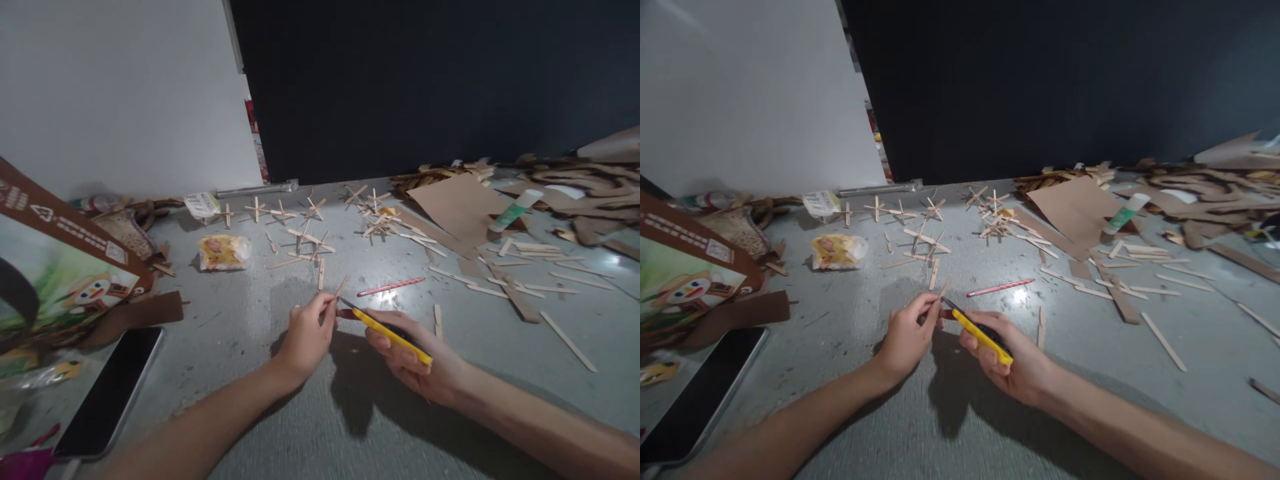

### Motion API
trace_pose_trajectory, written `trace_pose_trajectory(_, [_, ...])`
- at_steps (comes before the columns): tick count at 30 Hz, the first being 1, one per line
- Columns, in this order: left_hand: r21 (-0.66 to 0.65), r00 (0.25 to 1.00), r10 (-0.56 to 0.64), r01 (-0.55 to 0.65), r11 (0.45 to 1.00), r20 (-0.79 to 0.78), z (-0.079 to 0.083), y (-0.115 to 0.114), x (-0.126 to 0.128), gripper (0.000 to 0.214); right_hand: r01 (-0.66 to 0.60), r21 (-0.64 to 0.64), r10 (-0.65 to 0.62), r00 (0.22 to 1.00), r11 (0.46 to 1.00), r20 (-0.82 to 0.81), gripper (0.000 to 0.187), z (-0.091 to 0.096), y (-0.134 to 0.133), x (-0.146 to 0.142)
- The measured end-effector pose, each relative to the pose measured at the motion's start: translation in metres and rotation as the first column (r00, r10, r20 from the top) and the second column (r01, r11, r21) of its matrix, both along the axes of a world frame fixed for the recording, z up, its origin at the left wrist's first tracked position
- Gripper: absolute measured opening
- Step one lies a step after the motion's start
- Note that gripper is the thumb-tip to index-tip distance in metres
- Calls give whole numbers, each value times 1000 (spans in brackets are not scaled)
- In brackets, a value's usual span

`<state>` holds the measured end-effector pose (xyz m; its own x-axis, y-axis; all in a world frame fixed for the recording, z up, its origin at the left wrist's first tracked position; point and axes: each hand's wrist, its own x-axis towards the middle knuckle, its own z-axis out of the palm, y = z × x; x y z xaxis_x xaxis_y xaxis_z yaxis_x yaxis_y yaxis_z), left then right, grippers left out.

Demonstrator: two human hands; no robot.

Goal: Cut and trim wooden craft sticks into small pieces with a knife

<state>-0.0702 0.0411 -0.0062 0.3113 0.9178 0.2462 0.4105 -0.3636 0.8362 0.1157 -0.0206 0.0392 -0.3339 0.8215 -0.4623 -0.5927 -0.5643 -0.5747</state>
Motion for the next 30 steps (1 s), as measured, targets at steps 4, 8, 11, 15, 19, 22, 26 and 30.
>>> trace_pose_trajectory(4, [-20, 999, -7, 7, 1000, 39, 3, 0, 0, 22, 23, -100, -31, 996, 995, -81, 10, -1, 2, 4])
trace_pose_trajectory(8, [-99, 992, 24, -12, 995, 122, 3, 4, 0, 23, 0, -26, -1, 1000, 1000, -28, 14, 2, 0, 6])
trace_pose_trajectory(11, [-220, 954, 101, -38, 975, 282, 5, 9, -1, 33, -37, 160, 6, 982, 986, 190, 34, 3, -1, 7])
trace_pose_trajectory(15, [-296, 880, 101, 46, 954, 464, 10, 13, -3, 42, -199, 568, -295, 693, 799, 657, 34, -7, 4, 15])
trace_pose_trajectory(19, [-301, 850, 53, 127, 945, 524, 14, 10, -5, 43, -485, 702, -641, 320, 522, 698, 32, -25, 15, 25])
trace_pose_trajectory(22, [-310, 832, 29, 174, 935, 554, 14, 9, -5, 42, -558, 690, -711, 234, 461, 664, 31, -33, 20, 27])
trace_pose_trajectory(26, [-326, 823, 23, 200, 924, 568, 12, 7, -4, 41, -587, 692, -741, 218, 420, 635, 32, -35, 20, 25])
trace_pose_trajectory(30, [-348, 823, 24, 214, 913, 568, 14, 6, -3, 42, -602, 680, -730, 222, 418, 646, 33, -33, 19, 25])
